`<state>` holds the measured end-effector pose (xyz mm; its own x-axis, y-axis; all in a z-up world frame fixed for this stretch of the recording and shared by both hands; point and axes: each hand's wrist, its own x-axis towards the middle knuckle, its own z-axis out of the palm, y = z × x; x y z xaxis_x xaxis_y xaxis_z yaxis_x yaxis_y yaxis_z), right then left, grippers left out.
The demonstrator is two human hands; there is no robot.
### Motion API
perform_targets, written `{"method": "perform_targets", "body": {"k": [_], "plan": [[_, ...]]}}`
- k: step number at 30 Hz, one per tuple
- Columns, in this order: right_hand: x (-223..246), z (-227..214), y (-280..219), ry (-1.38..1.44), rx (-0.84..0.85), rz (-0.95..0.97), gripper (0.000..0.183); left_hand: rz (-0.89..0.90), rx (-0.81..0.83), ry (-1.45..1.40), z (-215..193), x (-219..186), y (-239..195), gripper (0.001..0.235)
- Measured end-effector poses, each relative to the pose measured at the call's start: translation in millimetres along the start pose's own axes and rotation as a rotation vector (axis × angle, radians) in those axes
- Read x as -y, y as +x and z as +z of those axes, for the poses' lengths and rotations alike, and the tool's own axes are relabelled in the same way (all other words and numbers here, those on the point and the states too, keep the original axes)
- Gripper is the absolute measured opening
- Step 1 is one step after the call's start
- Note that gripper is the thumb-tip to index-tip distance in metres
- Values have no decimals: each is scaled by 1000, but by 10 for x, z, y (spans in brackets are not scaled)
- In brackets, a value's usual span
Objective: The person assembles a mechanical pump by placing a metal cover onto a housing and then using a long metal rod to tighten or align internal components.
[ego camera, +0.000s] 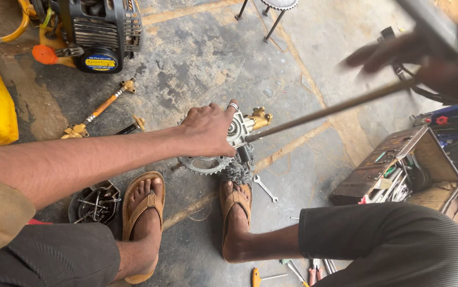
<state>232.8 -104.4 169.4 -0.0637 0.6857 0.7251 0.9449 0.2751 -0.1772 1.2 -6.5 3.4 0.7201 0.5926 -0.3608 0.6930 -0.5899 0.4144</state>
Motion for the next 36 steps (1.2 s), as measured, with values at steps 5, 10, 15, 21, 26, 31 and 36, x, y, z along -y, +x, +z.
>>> {"method": "perform_targets", "body": {"k": [5, 10, 15, 21, 26, 31, 36], "plan": [[13, -37, 168, -36, 29, -36, 21, 6, -17, -23, -7, -5, -6, 118], [35, 48, 190, -32, 53, -49, 20, 45, -48, -14, 64, 58, 30, 101], [40, -50, 109, -61, 54, -37, 19, 21, -62, -9, 89, 51, 34, 85], [43, -120, 162, -92, 65, -54, 18, 15, -85, -28, 112, 59, 39, 75], [26, -114, 96, -100, 89, -56, 18, 26, -161, -15, 183, 79, 86, 79], [-9, -193, 58, -123, 84, -48, 17, 42, -156, 19, 144, 89, 79, 68], [-60, -180, 146, -138, 101, -74, 16, 70, -94, 31, 54, 114, 68, 66]]}}
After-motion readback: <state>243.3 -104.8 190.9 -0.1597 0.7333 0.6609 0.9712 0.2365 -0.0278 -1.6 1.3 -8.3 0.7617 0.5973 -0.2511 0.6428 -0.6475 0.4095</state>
